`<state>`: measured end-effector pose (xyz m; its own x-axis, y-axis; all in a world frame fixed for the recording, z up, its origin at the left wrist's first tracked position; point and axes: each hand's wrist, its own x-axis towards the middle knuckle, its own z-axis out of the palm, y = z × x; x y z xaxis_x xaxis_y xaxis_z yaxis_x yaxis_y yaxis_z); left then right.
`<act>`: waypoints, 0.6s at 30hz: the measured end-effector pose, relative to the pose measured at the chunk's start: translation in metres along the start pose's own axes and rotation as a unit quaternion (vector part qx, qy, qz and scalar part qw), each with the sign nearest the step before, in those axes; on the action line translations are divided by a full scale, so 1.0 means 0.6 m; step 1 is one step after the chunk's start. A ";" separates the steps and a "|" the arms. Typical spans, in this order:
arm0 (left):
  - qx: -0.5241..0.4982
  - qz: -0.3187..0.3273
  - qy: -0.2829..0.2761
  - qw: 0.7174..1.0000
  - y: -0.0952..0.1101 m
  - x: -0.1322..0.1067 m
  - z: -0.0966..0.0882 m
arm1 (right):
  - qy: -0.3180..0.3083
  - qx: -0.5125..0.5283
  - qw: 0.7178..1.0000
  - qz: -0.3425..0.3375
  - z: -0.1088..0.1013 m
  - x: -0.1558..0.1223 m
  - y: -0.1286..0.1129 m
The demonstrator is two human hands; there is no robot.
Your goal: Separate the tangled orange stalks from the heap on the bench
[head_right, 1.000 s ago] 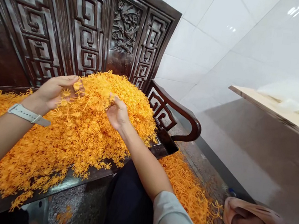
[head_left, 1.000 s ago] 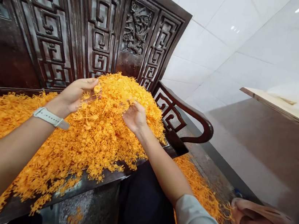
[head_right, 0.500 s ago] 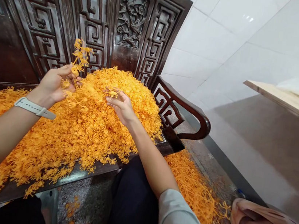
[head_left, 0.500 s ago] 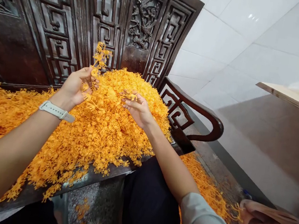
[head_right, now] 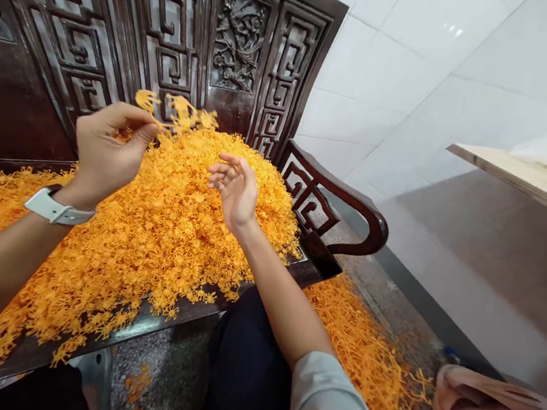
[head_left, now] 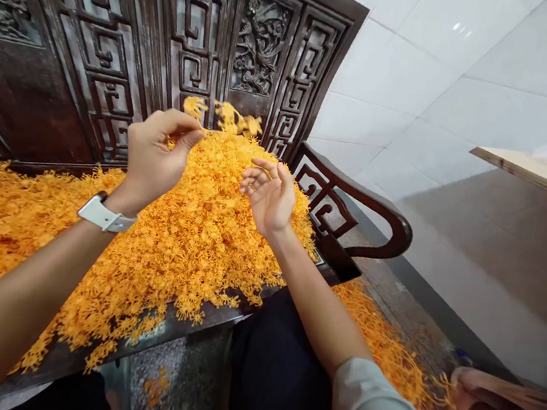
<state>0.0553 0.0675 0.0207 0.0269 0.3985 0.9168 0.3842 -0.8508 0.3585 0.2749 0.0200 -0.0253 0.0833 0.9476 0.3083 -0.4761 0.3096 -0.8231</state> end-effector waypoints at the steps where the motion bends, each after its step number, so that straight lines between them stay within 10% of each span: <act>1: 0.038 0.044 -0.030 0.998 0.007 -0.004 -0.002 | -0.009 0.004 1.000 0.004 0.004 -0.003 -0.004; 8: 0.108 0.078 -0.298 0.945 0.030 -0.014 -0.005 | 0.008 -0.161 0.986 -0.049 0.005 -0.010 -0.004; 18: 0.086 0.034 -0.378 0.921 0.034 -0.013 0.002 | -0.053 -0.371 0.913 -0.163 0.004 -0.021 0.010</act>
<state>0.0643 0.0474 0.0206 0.6656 0.5271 0.5283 0.4973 -0.8411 0.2127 0.2689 0.0099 -0.0330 0.0114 0.7955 0.6058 0.2861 0.5780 -0.7643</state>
